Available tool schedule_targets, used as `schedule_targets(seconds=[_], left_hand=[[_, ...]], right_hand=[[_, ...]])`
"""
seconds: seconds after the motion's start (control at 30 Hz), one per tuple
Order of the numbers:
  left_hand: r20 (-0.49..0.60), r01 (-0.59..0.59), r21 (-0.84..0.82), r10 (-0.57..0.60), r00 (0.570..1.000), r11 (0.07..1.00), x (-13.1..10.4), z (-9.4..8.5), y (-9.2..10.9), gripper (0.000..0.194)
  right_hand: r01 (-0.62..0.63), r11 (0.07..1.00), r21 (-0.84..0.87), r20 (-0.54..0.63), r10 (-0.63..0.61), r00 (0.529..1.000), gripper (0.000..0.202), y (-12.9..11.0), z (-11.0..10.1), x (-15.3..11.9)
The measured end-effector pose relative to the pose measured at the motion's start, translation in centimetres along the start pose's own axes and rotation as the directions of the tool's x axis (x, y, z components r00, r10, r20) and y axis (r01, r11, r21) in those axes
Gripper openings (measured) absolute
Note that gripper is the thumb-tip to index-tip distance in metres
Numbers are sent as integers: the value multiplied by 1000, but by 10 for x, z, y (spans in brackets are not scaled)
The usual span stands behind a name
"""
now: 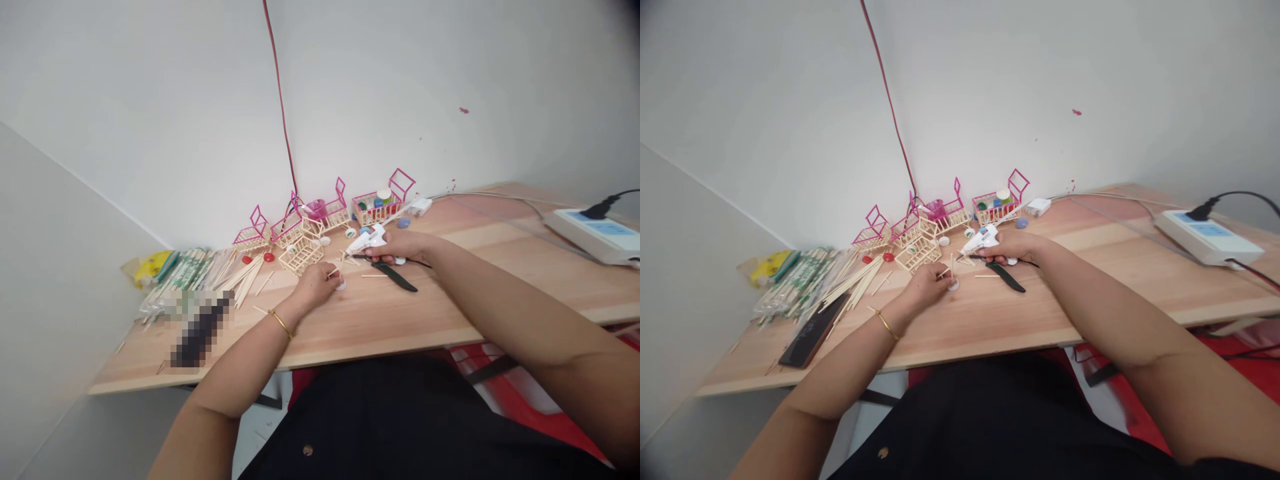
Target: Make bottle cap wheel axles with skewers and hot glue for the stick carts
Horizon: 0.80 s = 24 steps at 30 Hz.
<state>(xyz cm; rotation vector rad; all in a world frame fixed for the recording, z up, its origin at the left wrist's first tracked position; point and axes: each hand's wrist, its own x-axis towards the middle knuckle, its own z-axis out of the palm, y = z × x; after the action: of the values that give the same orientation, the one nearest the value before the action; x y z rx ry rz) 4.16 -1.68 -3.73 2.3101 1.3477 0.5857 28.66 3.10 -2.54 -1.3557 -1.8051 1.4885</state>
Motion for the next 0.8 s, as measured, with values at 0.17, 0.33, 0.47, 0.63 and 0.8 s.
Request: schedule_targets(seconds=[0.17, 0.33, 0.47, 0.63, 0.8], left_hand=[[17, -16, -10, 16, 1000, 1000, 0, 0, 0, 13], [25, -30, -3, 30, 999, 1000, 0, 1, -1, 14], [12, -32, -2, 32, 999, 999, 0, 2, -2, 14], [-3, -47, -9, 47, 999, 999, 0, 2, -2, 13], [-8, -44, 8, 44, 999, 999, 0, 1, -1, 13]], right_hand=[[1, 1000, -12, -7, -2, 1000, 42, 0, 0, -1], [-5, 999, -33, -3, 4, 1000, 42, 0, -1, 0], [13, 1000, -23, -1, -13, 1000, 43, 2, -1, 1], [10, 1000, -12, 9, -10, 1000, 44, 3, -1, 2], [18, 999, -34, -1, -18, 1000, 43, 2, -2, 1]])
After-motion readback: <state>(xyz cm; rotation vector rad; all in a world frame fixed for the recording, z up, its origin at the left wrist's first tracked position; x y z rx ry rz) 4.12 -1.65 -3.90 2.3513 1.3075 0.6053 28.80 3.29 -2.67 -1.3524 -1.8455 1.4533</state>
